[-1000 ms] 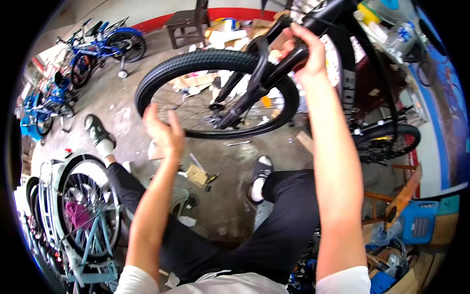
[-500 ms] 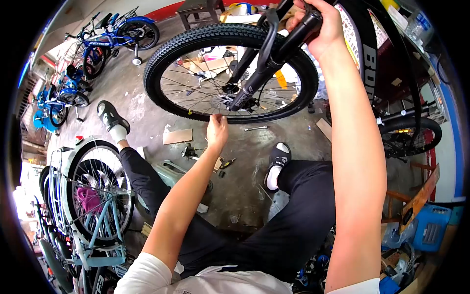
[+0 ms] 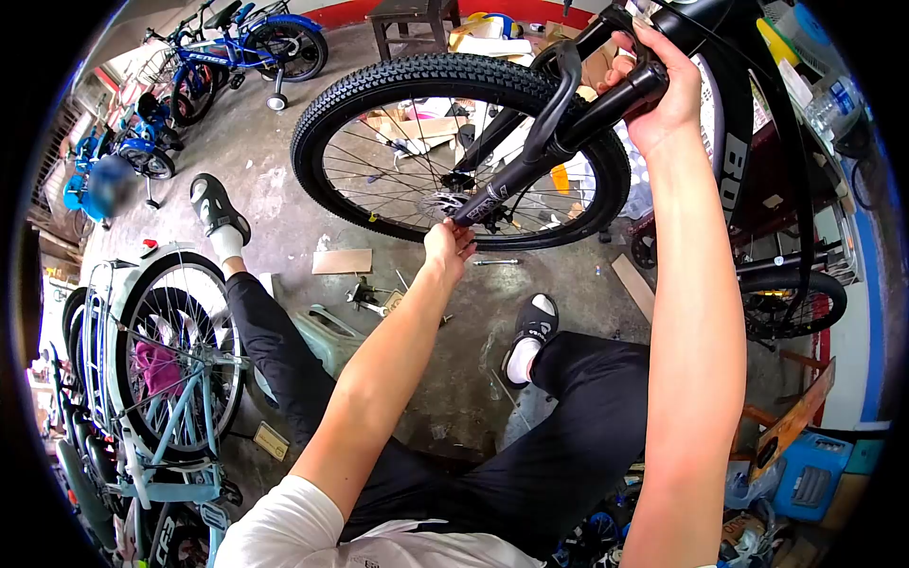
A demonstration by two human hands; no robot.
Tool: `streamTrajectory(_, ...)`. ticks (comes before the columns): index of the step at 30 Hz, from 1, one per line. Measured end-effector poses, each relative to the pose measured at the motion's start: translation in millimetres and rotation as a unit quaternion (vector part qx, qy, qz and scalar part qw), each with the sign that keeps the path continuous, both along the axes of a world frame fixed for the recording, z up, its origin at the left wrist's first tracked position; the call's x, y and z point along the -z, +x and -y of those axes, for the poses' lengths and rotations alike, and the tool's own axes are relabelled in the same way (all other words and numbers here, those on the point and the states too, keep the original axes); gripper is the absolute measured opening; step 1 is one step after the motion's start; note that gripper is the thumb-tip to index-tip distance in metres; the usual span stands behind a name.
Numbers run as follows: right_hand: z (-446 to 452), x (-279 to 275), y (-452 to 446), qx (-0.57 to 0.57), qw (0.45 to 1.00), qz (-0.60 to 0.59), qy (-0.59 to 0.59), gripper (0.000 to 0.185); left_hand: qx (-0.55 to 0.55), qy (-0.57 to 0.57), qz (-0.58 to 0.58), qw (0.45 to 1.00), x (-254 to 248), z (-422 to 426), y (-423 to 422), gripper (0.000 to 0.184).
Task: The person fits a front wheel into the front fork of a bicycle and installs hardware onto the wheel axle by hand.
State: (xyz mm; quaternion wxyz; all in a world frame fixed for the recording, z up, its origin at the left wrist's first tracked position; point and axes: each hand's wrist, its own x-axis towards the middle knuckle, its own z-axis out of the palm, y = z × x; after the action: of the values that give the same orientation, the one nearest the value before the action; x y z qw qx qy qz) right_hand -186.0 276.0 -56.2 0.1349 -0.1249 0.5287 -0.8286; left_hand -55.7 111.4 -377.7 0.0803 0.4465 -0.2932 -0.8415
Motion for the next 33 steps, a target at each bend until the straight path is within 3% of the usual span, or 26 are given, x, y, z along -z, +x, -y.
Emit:
streamTrajectory(6, 2.5, -1.4, 1.0, -0.001, 1.0, 0.003, 0.002, 0.04, -0.014, 0.032, 0.019, 0.999, -5.4, 2.1, 1.5, 0.027)
streamTrajectory(9, 0.6, -0.5, -1.6, -0.011, 1.0, -0.004, -0.004, 0.039, 0.048, 0.035, -0.019, 0.998, 3.3, 8.4, 8.0, 0.028)
streamTrajectory(12, -0.3, 1.4, -4.1, -0.032, 0.999, -0.005, -0.015, 0.039, 0.075, -0.113, -0.023, 0.99, 20.5, 10.6, 7.8, 0.028)
streamTrajectory(19, 1.9, -0.2, -3.9, -0.007, 1.0, 0.007, 0.001, 0.04, 0.102, -0.202, -0.014, 0.974, 28.2, 13.5, 6.7, 0.026)
streamTrajectory(25, 3.3, -1.1, -2.5, -0.012, 1.0, 0.027, -0.01, 0.038, 0.172, -0.036, -0.066, 0.982, 6.1, 33.1, 22.0, 0.023)
streamTrajectory(33, 4.4, -3.2, 1.5, -0.023, 0.999, 0.041, -0.017, 0.038, 0.162, -0.188, 0.009, 0.969, 13.3, 35.1, 10.9, 0.029)
